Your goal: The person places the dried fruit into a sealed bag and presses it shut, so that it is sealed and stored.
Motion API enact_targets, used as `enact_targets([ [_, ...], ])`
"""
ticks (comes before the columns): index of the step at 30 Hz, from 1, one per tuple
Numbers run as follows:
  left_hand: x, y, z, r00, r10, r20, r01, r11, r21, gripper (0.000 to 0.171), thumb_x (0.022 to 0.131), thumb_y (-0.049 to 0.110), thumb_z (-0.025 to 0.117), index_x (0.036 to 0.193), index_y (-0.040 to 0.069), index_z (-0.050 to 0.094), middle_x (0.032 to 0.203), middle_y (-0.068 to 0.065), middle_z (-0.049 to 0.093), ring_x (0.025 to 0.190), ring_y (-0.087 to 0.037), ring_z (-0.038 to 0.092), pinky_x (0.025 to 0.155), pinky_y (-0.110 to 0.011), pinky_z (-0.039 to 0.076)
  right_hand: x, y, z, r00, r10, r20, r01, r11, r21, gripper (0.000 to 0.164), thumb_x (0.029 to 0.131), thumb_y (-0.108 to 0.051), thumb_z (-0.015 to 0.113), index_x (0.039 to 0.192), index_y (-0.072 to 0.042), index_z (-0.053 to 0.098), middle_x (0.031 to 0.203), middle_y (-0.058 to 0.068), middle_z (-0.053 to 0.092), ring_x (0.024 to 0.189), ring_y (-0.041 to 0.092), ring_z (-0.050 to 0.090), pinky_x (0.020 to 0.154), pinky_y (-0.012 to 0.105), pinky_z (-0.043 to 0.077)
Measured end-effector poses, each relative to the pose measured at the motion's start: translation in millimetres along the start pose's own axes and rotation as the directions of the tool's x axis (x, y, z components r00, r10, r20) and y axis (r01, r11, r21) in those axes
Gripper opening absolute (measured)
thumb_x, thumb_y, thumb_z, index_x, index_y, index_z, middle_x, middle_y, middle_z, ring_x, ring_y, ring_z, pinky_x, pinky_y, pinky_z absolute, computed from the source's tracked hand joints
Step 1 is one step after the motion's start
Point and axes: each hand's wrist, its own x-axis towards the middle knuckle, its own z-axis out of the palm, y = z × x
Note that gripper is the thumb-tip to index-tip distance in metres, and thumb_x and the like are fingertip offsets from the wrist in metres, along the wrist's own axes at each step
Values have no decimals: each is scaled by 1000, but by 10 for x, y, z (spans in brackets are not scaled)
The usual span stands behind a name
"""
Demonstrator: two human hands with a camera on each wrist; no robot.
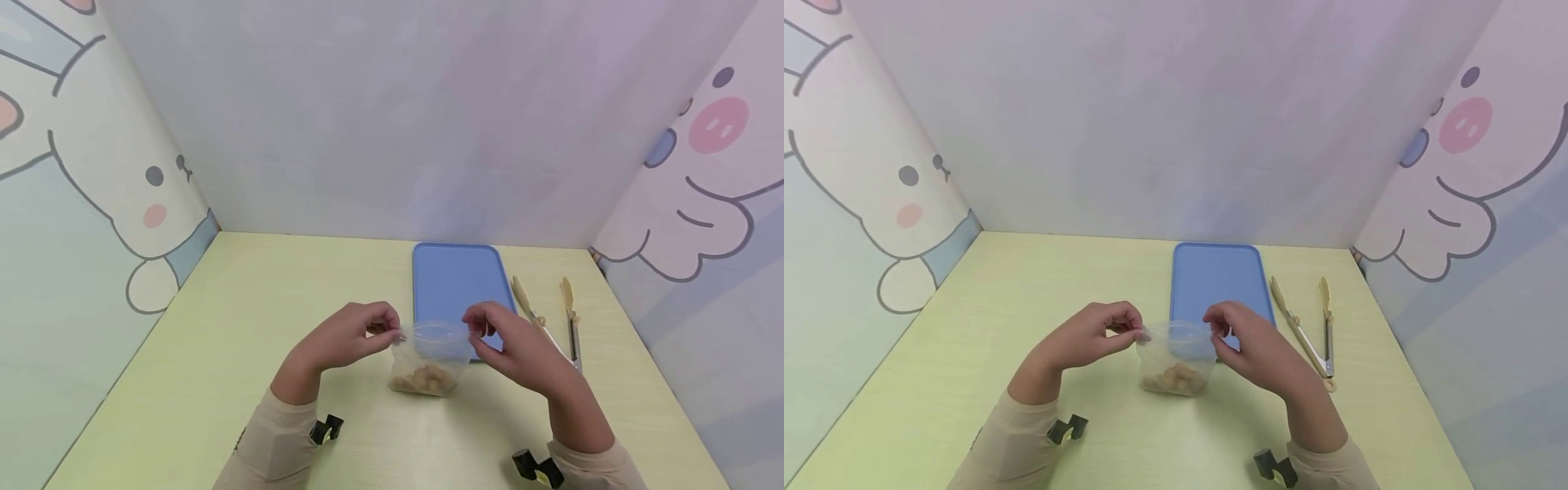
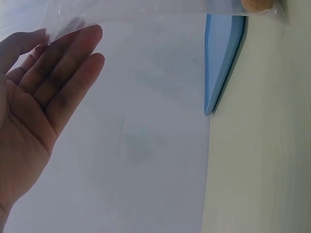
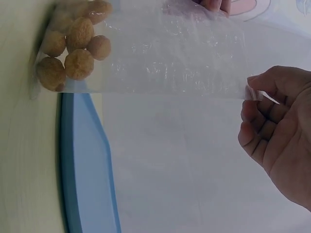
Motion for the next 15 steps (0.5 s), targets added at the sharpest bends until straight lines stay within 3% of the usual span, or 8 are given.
enact_targets([
  [8,11,5,30,999,43,0,-43,998,-37,7,97,21,62,96,15,60,94,4,71,85,-4,65,79,-25,53,10,28,34,999,-37,-22,38,996,86,32,88,0,67,114,-15,56,95,-13,54,84,2,50,73,18,44],
  [15,12,21,27,999,47,-12,-47,999,8,7,95,19,65,93,19,59,90,7,70,82,-2,64,76,-24,52,5,20,31,1000,-25,-17,27,993,118,30,88,3,66,111,-14,56,93,-13,55,83,3,51,71,19,45],
])
